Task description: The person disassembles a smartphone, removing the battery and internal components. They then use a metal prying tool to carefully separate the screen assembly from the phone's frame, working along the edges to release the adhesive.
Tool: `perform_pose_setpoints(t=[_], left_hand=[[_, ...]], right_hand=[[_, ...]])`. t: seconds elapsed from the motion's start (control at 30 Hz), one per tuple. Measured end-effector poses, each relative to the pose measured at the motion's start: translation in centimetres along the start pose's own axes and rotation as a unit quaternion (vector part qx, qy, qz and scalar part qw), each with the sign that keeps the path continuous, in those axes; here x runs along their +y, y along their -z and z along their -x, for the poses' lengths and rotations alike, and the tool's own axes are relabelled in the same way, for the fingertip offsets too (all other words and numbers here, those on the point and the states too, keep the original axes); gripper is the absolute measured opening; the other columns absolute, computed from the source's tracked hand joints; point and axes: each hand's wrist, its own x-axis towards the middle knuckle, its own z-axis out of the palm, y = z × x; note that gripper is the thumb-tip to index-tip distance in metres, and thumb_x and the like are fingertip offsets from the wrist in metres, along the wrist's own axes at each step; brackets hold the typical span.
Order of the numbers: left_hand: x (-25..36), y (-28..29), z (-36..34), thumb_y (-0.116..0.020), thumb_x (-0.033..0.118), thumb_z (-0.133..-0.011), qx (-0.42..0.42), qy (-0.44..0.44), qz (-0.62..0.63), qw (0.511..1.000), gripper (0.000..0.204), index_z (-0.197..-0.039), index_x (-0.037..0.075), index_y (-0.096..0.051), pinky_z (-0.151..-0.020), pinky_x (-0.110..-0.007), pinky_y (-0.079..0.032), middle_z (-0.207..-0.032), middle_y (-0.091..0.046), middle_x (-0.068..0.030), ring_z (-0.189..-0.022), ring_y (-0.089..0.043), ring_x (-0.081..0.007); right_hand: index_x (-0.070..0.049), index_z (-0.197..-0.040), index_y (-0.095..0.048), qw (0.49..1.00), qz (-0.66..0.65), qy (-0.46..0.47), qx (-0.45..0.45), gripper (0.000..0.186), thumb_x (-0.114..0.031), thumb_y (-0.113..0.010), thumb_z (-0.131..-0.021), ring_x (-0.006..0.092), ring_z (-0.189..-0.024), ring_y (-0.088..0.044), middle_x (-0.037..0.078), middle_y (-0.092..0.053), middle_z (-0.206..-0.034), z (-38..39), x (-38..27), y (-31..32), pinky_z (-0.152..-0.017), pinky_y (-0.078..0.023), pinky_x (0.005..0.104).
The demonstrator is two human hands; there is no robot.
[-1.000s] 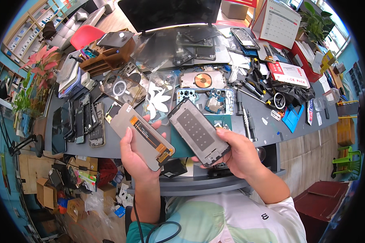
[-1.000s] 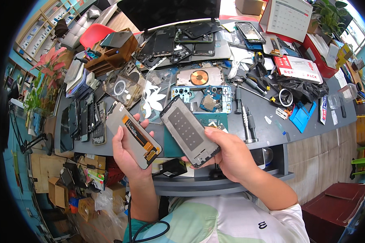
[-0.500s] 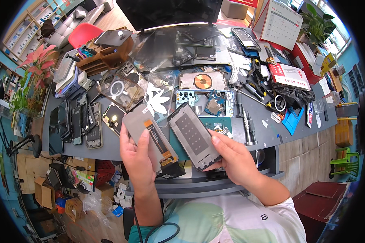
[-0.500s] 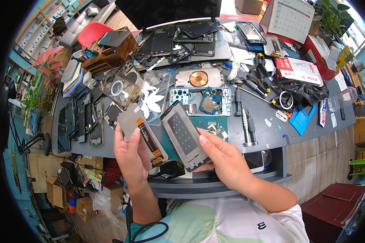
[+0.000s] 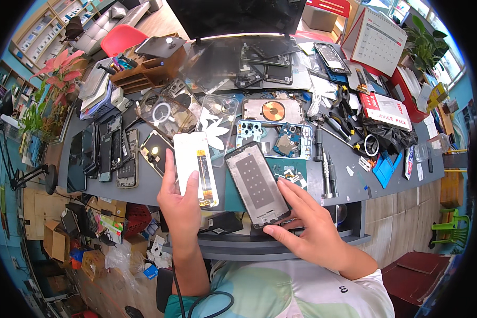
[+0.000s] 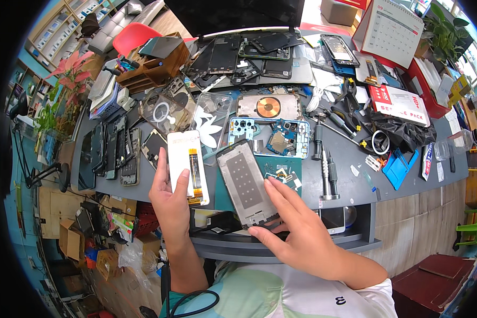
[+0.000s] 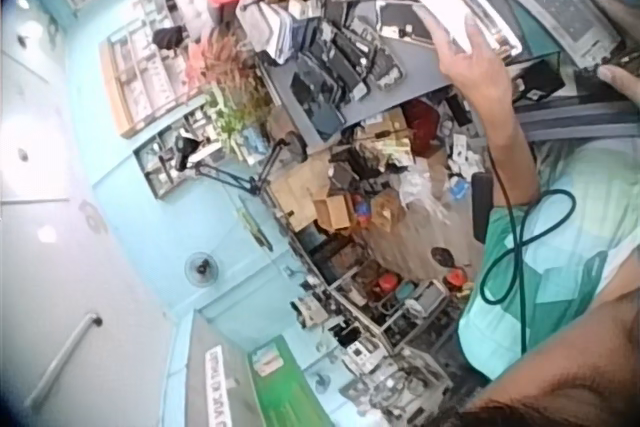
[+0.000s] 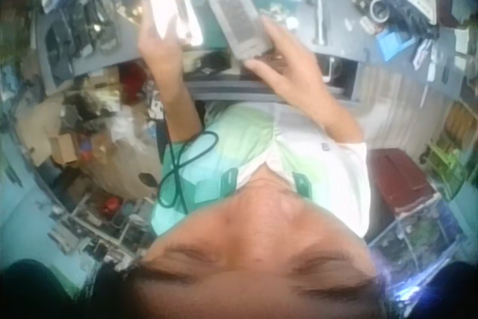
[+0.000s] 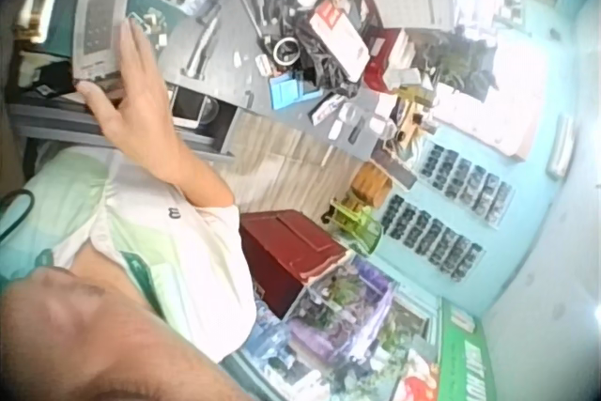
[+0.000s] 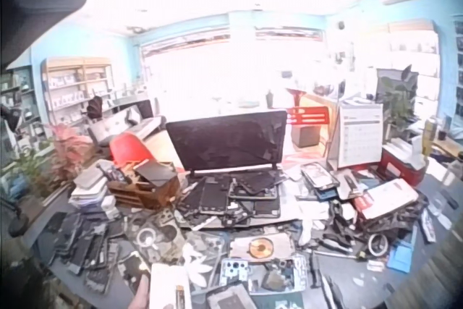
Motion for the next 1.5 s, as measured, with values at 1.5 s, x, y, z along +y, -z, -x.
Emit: perform_pose_setpoints(t=[1.5], left_hand=[[2.0,-3.0,8.1,-0.069,0.012,-0.108,-0.283,0.044,0.083,0.955,0.037,-0.141,-0.004,-0.065,-0.088,-0.029,-0.060,-0.111,-0.083,-0.0096,-0.098,-0.076,-0.0111]], right_hand=[[0.005,-0.130,-0.074,0.972,-0.203,-0.006,0.121,0.030,-0.002,-0.078,-0.102,0.0130,-0.091,-0.081,0.012,-0.085,-0.105,-0.5,1.4,0.3,-0.084,-0.064,0.0280]])
